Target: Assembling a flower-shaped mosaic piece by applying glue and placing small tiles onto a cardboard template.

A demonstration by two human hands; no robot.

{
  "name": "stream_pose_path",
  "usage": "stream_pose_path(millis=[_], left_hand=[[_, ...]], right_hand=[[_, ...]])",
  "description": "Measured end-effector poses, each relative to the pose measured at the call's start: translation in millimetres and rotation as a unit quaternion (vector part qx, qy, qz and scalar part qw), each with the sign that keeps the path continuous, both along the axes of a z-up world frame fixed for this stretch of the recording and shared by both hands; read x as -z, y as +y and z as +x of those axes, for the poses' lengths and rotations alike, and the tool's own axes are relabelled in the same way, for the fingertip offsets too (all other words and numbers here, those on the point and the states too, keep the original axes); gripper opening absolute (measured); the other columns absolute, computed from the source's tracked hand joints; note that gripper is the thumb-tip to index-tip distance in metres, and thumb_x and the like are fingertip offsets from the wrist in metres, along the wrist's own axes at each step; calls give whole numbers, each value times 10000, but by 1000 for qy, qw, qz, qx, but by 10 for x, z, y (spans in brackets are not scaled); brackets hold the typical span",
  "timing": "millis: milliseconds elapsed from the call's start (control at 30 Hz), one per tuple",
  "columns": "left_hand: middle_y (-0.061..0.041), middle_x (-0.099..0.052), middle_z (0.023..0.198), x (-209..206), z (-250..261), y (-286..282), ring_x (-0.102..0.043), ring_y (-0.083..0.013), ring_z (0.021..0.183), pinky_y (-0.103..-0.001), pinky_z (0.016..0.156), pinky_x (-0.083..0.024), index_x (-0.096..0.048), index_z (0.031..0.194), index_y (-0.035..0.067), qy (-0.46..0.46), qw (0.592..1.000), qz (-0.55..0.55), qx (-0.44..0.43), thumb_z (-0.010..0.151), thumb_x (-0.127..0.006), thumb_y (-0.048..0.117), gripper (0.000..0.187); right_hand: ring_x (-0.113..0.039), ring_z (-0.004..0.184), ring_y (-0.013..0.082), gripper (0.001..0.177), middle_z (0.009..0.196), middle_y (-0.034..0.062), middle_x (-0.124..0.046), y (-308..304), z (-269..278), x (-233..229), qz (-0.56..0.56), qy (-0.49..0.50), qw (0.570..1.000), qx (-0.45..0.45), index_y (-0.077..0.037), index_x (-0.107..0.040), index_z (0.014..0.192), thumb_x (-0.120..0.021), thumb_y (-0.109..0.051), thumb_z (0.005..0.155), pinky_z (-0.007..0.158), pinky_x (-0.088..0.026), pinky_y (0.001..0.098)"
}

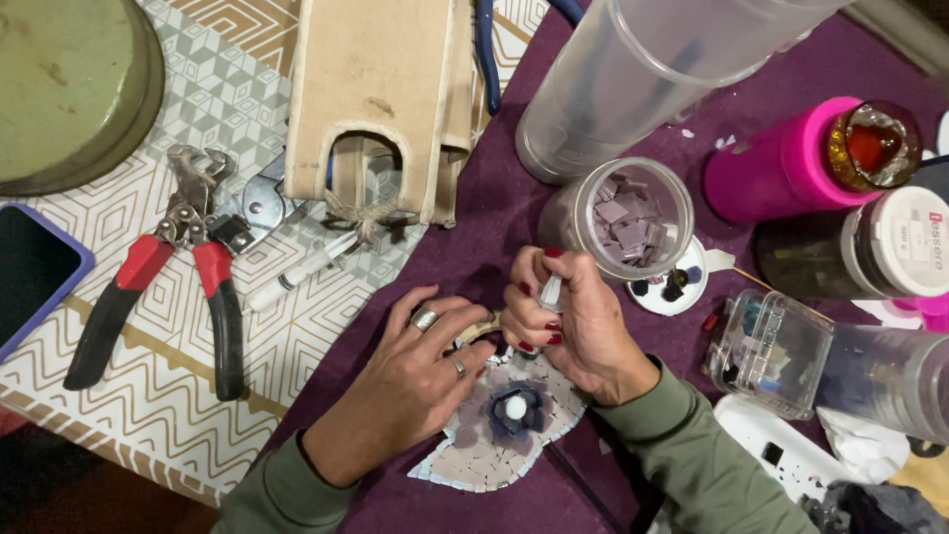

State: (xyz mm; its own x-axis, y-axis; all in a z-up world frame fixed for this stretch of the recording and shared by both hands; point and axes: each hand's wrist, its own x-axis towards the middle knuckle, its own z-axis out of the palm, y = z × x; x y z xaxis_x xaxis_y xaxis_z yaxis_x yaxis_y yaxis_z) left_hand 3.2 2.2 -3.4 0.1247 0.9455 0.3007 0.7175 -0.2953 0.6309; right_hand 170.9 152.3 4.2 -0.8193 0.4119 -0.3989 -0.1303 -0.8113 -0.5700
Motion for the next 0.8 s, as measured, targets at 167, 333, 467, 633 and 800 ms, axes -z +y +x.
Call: stream_pose_path(millis=[167,333,467,633,800], left_hand=[[-161,-588,1306,-34,19,-11,-572,-306,1268,-598,1149,-312,-725,1110,0,-25,1000,-13,-1,850,-733,101,279],[-170,-586,1309,-48,52,-14,-565,-335,1273,-592,1149,-314,-715,1108,3,-30,1000,-8,4,844,-742,114,287],[-184,-585,1319,-132,64,-24,-566,-348,1261,-588,1149,-301,-718,1089,23,-29,999,-18,-14,844,-745,149,276],[-219,-566,1325,-151,107,-47,-572,-366,1221,-578,1145,-292,-746,1064,38,-23,998,-41,-37,853,-758,216,276],[-192,-588,1331,-191,123,-45,-606,-329,1174,-577,1144,-278,-762,1049,47,-28,998,-53,-35,859,-735,192,241]], right_hand=[[-280,513,119,306,601,-16,-317,-16,-6,-15,9,1,1000,5,-90,-419,881,-351,-335,1050,597,-376,325],[-281,515,122,300,602,-16,-313,-27,14,5,13,-4,1000,13,-94,-415,878,-344,-334,1043,622,-392,335],[-279,519,119,298,611,-20,-307,-22,3,-27,8,-1,1000,4,-96,-411,896,-350,-340,1055,597,-364,324],[-346,583,139,421,668,7,-361,-100,60,-296,34,36,998,31,-81,-428,933,-300,-452,1085,645,-373,326],[-401,675,171,441,759,59,-433,-226,465,-508,237,12,971,43,-37,-481,1019,-473,-473,1084,611,-355,328]])
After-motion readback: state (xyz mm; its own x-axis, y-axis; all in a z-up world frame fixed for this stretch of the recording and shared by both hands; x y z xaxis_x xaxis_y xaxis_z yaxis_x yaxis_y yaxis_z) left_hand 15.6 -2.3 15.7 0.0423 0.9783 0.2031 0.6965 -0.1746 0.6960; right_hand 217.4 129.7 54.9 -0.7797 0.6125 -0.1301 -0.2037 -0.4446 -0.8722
